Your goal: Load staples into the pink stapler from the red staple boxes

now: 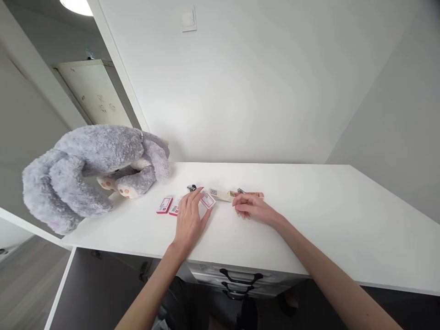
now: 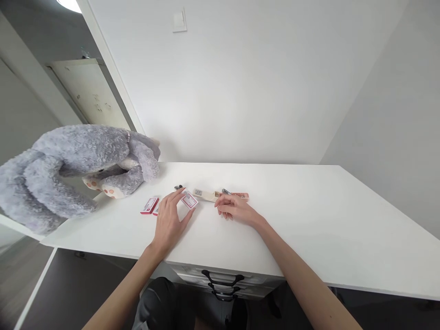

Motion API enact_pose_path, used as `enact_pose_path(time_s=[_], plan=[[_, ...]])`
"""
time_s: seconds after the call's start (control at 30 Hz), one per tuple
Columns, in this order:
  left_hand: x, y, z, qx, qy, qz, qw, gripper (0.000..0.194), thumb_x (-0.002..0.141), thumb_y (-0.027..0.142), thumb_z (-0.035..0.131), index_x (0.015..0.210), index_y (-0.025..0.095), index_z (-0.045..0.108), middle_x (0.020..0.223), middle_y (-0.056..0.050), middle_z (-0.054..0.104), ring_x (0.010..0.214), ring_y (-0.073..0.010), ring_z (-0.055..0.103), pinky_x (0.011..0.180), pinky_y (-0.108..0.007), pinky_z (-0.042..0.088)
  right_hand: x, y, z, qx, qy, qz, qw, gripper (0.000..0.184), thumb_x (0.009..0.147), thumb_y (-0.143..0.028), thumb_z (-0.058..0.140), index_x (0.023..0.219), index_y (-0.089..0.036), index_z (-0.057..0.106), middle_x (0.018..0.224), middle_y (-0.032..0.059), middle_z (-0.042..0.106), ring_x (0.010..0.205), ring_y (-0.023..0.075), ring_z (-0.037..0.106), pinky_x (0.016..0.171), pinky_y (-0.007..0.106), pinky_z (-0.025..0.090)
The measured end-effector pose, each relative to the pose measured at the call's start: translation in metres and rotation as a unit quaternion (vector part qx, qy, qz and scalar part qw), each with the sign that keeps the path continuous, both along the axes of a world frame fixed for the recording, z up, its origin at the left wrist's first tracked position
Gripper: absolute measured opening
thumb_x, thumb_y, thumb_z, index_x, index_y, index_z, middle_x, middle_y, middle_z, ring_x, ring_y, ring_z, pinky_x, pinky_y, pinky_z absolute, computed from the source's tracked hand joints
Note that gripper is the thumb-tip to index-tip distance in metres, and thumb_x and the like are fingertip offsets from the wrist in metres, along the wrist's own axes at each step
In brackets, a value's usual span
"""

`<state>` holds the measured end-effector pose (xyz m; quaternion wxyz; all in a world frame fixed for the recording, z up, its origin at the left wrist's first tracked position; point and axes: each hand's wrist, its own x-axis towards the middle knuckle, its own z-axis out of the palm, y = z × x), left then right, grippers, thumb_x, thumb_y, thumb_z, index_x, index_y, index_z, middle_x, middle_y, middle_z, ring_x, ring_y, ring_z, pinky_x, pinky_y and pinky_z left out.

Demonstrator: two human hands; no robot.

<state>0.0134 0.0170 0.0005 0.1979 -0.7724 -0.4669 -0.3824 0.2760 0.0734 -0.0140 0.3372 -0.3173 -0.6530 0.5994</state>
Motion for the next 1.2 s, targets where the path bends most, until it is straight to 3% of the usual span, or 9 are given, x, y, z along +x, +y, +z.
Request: enact_pose_path(time_s=[0.13,0.27,0.43,0.53,0.63,0.83,1.0,1.2], plan=[[0.012,-0.003,0.001,-0.034,-0.012,-0.074,0.997,0.061,0.092,0.037,0.072,0.143,0.022,0.043,0.139,-0.016,0.063,0.129,-0.0308,0.060,0.103,-0.048,0.051,-0.001,-0.006,0.006,0.018,-0.023,-0.013,0.999,0.027,0.093,-0.047,0.068,0.104,-0.023,0.069,0.086,0.0021,0.069,0.063,0.0125,0.058,0.056,0.027,0.042],[0.021,-0.006,0.001,-0.094,0.002,-0.138,0.986,0.061,0.091,0.045,0.072,0.141,0.023,0.046,0.137,-0.015,0.064,0.128,-0.0312,0.061,0.103,-0.048,0.052,-0.005,-0.013,0.012,0.042,-0.045,0.028,0.998,0.037,0.094,-0.050,0.067,0.122,-0.026,0.068,0.099,0.0047,0.073,0.075,0.0161,0.066,0.072,0.032,0.052],[0.020,-0.007,0.003,-0.165,-0.022,-0.201,0.965,0.073,0.087,0.053,0.074,0.145,0.024,0.042,0.141,-0.016,0.061,0.130,-0.0316,0.061,0.103,-0.049,0.053,-0.009,-0.011,0.009,0.042,-0.022,0.086,0.995,0.037,0.093,-0.052,0.069,0.118,-0.025,0.070,0.098,0.0035,0.074,0.074,0.0165,0.066,0.074,0.033,0.054],[0.018,-0.006,0.002,-0.177,-0.044,-0.219,0.959,0.059,0.095,0.044,0.066,0.145,0.025,0.040,0.146,-0.016,0.058,0.136,-0.0293,0.057,0.107,-0.048,0.052,-0.008,-0.009,0.009,0.053,-0.027,0.101,0.993,0.034,0.094,-0.053,0.067,0.112,-0.025,0.072,0.092,0.0025,0.073,0.072,0.0162,0.064,0.068,0.030,0.051],[0.017,-0.006,-0.002,-0.190,-0.058,-0.228,0.953,0.048,0.099,0.036,0.062,0.141,0.025,0.041,0.142,-0.014,0.061,0.131,-0.0259,0.060,0.105,-0.045,0.053,-0.007,-0.010,0.010,0.057,-0.040,0.124,0.990,0.033,0.096,-0.055,0.064,0.105,-0.025,0.075,0.090,0.0024,0.073,0.076,0.0171,0.064,0.069,0.030,0.051],[0.014,-0.004,-0.011,-0.164,-0.118,-0.197,0.959,0.044,0.093,0.042,0.070,0.127,0.024,0.048,0.115,-0.008,0.069,0.107,-0.0232,0.069,0.093,-0.040,0.058,-0.006,-0.011,0.008,0.040,-0.047,0.089,0.994,0.042,0.095,-0.053,0.066,0.129,-0.028,0.069,0.099,0.0036,0.074,0.078,0.0173,0.066,0.067,0.029,0.051],[0.013,-0.004,-0.005,-0.153,-0.154,-0.172,0.961,0.030,0.094,0.037,0.070,0.115,0.023,0.052,0.109,-0.005,0.067,0.097,-0.0189,0.068,0.086,-0.034,0.056,-0.004,-0.009,0.005,0.036,-0.036,0.074,0.996,0.045,0.096,-0.051,0.065,0.134,-0.026,0.065,0.105,0.0065,0.073,0.081,0.0182,0.069,0.062,0.029,0.050],[0.013,-0.003,-0.003,-0.124,-0.149,-0.182,0.964,0.023,0.097,0.031,0.066,0.117,0.023,0.056,0.115,-0.008,0.066,0.107,-0.0209,0.067,0.092,-0.036,0.055,-0.003,-0.010,0.008,0.023,-0.038,0.053,0.998,0.045,0.097,-0.053,0.063,0.130,-0.022,0.065,0.093,0.0053,0.073,0.075,0.0172,0.069,0.063,0.030,0.052]])
